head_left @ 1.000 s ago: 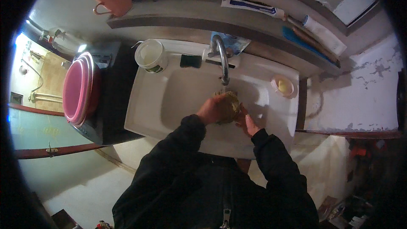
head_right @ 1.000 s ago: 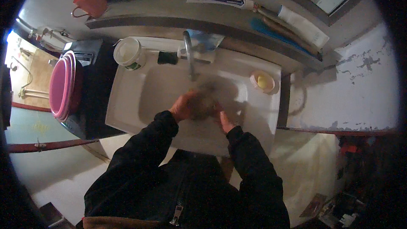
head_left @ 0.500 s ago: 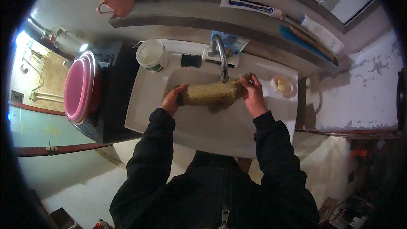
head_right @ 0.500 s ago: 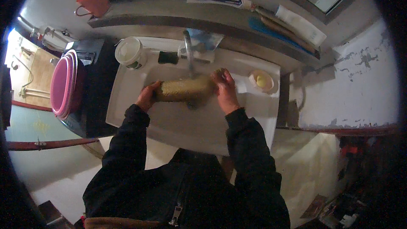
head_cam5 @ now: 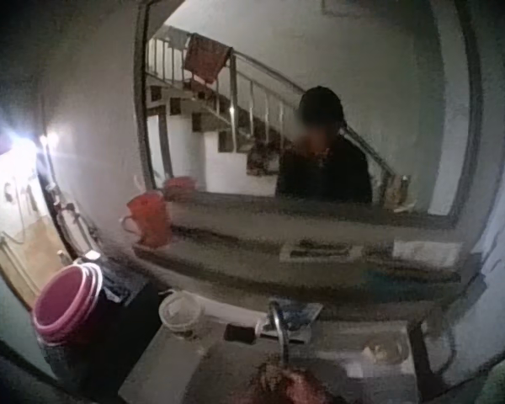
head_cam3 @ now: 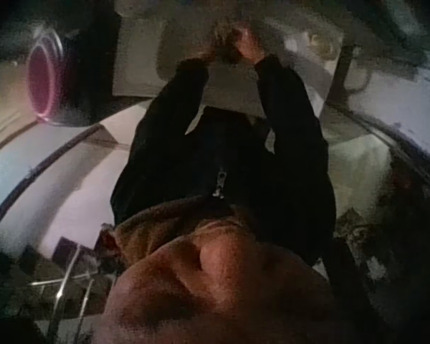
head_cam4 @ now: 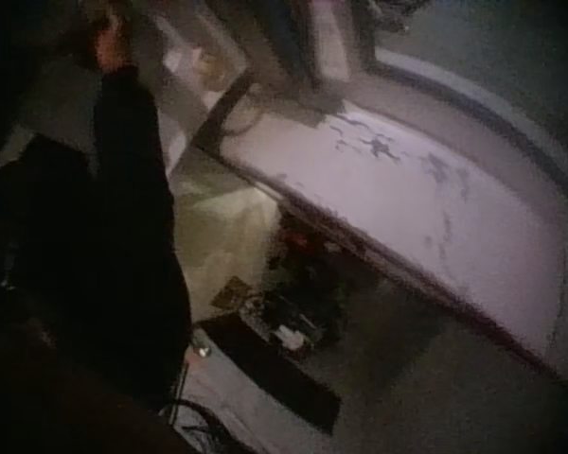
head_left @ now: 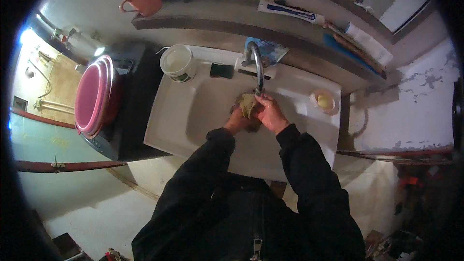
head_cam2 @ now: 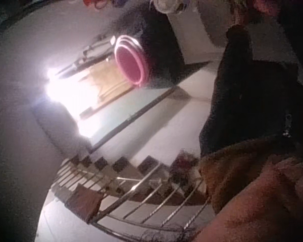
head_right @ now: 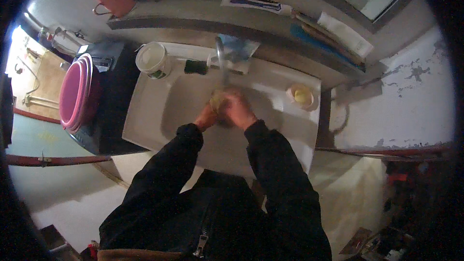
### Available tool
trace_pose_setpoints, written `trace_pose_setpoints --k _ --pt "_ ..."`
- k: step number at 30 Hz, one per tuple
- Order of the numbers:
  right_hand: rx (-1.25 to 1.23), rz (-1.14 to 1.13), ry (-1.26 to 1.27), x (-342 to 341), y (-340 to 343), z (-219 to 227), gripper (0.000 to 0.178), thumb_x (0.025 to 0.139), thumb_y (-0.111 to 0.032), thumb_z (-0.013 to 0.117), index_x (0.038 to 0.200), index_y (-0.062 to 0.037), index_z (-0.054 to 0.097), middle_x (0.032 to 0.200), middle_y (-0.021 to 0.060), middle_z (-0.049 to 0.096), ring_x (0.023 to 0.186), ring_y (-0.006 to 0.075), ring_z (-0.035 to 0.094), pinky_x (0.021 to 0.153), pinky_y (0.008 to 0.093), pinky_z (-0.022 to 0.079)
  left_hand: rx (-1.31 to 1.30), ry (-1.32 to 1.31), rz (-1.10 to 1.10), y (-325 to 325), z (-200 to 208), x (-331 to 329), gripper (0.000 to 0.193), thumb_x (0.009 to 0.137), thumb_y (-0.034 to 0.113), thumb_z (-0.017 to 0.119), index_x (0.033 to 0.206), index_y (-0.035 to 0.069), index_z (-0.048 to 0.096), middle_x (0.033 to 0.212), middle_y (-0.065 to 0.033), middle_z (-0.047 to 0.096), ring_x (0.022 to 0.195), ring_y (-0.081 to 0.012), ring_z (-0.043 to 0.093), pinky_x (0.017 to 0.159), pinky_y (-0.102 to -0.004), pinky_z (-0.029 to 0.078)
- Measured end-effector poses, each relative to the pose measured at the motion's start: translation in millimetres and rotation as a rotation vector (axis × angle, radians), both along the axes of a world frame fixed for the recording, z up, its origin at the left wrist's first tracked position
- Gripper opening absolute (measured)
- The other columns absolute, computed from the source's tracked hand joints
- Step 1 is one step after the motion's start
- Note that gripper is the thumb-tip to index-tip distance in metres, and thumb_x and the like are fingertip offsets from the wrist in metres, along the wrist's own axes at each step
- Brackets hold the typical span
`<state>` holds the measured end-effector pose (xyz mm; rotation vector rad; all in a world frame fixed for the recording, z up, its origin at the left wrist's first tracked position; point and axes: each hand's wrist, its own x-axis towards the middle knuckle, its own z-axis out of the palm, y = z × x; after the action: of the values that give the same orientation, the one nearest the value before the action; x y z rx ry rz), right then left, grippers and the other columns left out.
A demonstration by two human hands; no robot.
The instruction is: The person wrings out a cloth in a sink, then walks into a living area and mops the tiled floor with the cloth. They move a yellow plastic chair and a black stool to clean underneath them, then return the items to their original positions.
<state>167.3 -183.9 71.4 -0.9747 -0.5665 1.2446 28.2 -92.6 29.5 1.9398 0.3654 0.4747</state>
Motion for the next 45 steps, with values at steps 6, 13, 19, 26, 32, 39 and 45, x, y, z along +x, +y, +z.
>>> trace_pose_setpoints --k 6,13,19,26,32,39,45 --pt "-0.312 -0.28 0.2 56 -74 -6 0.033 0.093 -0.029 0.059 0.12 -0.0096 0.058 0.113 0.0059 0.063 0.106 0.021 0.06 0.09 0.0448 0.051 0.413 0.322 -0.164 -1 5 55 0.039 0.077 0.022 0.069 0.109 0.002 0.06 0.105 -0.0175 0.065 0.099 -0.0367 0.062 0.083 -0.0412 0.052" --pt "-0.285 -0.067 0.475 31 -103 -56 0.058 0.091 -0.044 0.06 0.137 -0.0134 0.04 0.127 0.0173 0.049 0.108 0.0462 0.053 0.089 0.0646 0.048 0.426 0.432 -0.37 4 38 67 0.034 0.08 0.025 0.066 0.107 0.004 0.064 0.106 -0.0201 0.064 0.096 -0.0373 0.062 0.08 -0.0449 0.051" --pt "-0.125 0.008 0.278 -9 -55 -57 0.051 0.091 -0.042 0.06 0.13 -0.0114 0.048 0.123 0.0112 0.054 0.11 0.0275 0.057 0.09 0.0522 0.051 -0.023 0.374 -0.218 23 43 30 0.04 0.077 0.029 0.073 0.109 0.006 0.065 0.101 -0.0142 0.066 0.093 -0.0299 0.063 0.08 -0.0416 0.052" --pt "-0.214 -0.209 0.15 -38 -32 -24 0.045 0.093 -0.047 0.052 0.125 -0.015 0.055 0.123 0.004 0.059 0.108 0.0224 0.058 0.087 0.0414 0.051 -1.258 0.248 0.376 9 46 -4 0.043 0.095 0.032 0.06 0.131 0.011 0.051 0.125 -0.0026 0.057 0.113 -0.0179 0.055 0.086 -0.0329 0.048" --pt "-0.307 -0.094 0.725 -20 -32 -6 0.053 0.091 -0.057 0.051 0.125 -0.0156 0.055 0.123 0.0042 0.06 0.109 0.0239 0.058 0.09 0.043 0.049 -1.124 -0.074 0.445 -8 43 18 0.043 0.093 0.033 0.061 0.129 0.011 0.053 0.119 -0.0051 0.061 0.11 -0.0177 0.057 0.09 -0.0343 0.048" --pt "0.138 -0.051 -0.3 -9 -17 -25 0.049 0.091 -0.054 0.053 0.122 -0.0156 0.057 0.114 0.0047 0.064 0.106 0.0253 0.061 0.089 0.0422 0.05 0.479 0.032 0.136 -25 42 27 0.043 0.09 0.042 0.061 0.114 0.007 0.063 0.104 -0.0142 0.064 0.096 -0.0365 0.059 0.089 -0.0457 0.047" --pt "-0.46 -0.039 -1.257 -20 -4 -6 0.032 0.092 -0.035 0.057 0.115 -0.0127 0.059 0.111 0.0044 0.067 0.107 0.0234 0.062 0.083 0.0361 0.051 0.141 0.239 0.284 -8 39 39 0.047 0.087 0.045 0.062 0.107 0.003 0.067 0.101 -0.0218 0.063 0.091 -0.0419 0.06 0.081 -0.0488 0.048"
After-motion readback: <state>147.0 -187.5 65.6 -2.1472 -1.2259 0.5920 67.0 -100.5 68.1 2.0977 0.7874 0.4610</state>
